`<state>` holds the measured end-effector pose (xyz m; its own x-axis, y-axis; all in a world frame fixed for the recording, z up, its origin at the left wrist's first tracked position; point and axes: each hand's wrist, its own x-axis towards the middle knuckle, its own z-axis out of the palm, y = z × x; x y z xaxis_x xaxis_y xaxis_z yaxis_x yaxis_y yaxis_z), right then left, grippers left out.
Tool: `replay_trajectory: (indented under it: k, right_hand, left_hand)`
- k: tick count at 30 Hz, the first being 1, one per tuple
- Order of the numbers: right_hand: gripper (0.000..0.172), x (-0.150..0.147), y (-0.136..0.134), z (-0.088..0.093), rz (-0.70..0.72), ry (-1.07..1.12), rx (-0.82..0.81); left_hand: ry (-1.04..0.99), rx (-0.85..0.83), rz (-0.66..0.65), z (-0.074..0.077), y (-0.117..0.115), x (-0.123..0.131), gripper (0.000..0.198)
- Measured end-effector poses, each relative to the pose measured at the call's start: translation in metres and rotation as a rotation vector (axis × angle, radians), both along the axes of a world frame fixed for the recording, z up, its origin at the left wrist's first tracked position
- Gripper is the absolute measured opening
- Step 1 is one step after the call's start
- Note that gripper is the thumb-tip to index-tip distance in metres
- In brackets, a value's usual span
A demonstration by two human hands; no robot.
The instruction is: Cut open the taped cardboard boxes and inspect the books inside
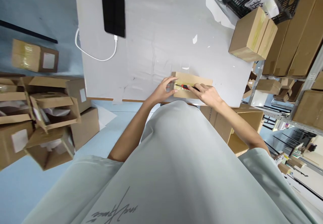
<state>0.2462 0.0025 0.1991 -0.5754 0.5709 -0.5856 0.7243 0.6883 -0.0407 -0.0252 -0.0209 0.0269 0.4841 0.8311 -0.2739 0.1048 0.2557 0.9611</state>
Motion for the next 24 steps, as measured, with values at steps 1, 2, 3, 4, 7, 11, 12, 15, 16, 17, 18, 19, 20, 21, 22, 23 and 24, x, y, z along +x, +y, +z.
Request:
replay_trajectory:
  k: [1, 2, 3, 4, 7, 11, 12, 15, 16, 17, 18, 19, 20, 21, 22, 23, 24]
  right_hand:
    - [0.065, -0.002, 0.001, 0.002, 0.006, -0.013, -0.006]
    - [0.065, -0.004, 0.002, 0.004, 0.012, -0.022, -0.011]
    - [0.065, -0.005, 0.002, 0.005, 0.016, -0.026, -0.014]
    - [0.064, -0.007, 0.003, 0.006, 0.018, -0.025, -0.017]
    - [0.064, -0.013, 0.003, 0.01, 0.021, -0.017, -0.031]
    - [0.065, -0.022, 0.003, 0.015, 0.017, -0.023, -0.052]
    - [0.065, -0.023, 0.003, 0.016, 0.015, -0.024, -0.056]
    - [0.065, -0.027, 0.003, 0.019, 0.008, -0.024, -0.068]
    - [0.065, -0.027, 0.003, 0.019, 0.006, -0.024, -0.07]
    - [0.064, -0.028, 0.004, 0.019, 0.002, -0.025, -0.072]
    - [0.064, -0.028, 0.004, 0.02, -0.002, -0.026, -0.075]
    - [0.064, -0.029, 0.004, 0.02, -0.006, -0.029, -0.079]
    - [0.065, -0.03, 0.005, 0.02, -0.011, -0.033, -0.083]
    - [0.065, -0.031, 0.005, 0.021, -0.015, -0.038, -0.088]
    - [0.065, -0.033, 0.006, 0.021, -0.019, -0.044, -0.092]
    - [0.065, -0.035, 0.006, 0.022, -0.022, -0.05, -0.096]
    - [0.066, -0.036, 0.006, 0.023, -0.023, -0.054, -0.099]
  left_hand:
    - [0.003, -0.004, -0.002, 0.0, 0.001, 0.0, 0.076]
    - [0.006, -0.006, -0.003, 0.0, 0.001, 0.0, 0.077]
    - [0.008, -0.006, -0.003, 0.0, 0.002, -0.001, 0.077]
    - [0.011, -0.005, -0.004, 0.0, 0.002, -0.001, 0.077]
    - [0.017, 0.002, -0.008, 0.001, 0.004, -0.002, 0.075]
    - [0.024, 0.007, -0.016, 0.002, 0.005, -0.003, 0.075]
    - [0.025, 0.007, -0.018, 0.002, 0.005, -0.003, 0.074]
    - [0.024, 0.005, -0.022, -0.001, 0.005, -0.003, 0.075]
    - [0.025, 0.002, -0.021, -0.002, 0.005, -0.002, 0.076]
    - [0.025, -0.001, -0.02, -0.004, 0.004, -0.002, 0.076]
    - [0.026, -0.005, -0.017, -0.005, 0.004, -0.002, 0.077]
    - [0.027, -0.009, -0.014, -0.006, 0.004, -0.001, 0.077]
    - [0.027, -0.012, -0.011, -0.007, 0.003, -0.001, 0.077]
    - [0.026, -0.014, -0.008, -0.008, 0.003, -0.001, 0.078]
    - [0.026, -0.016, -0.006, -0.008, 0.002, -0.001, 0.078]
    - [0.027, -0.019, -0.003, -0.007, 0.002, -0.001, 0.078]
    - [0.028, -0.021, 0.0, -0.007, 0.002, -0.001, 0.077]
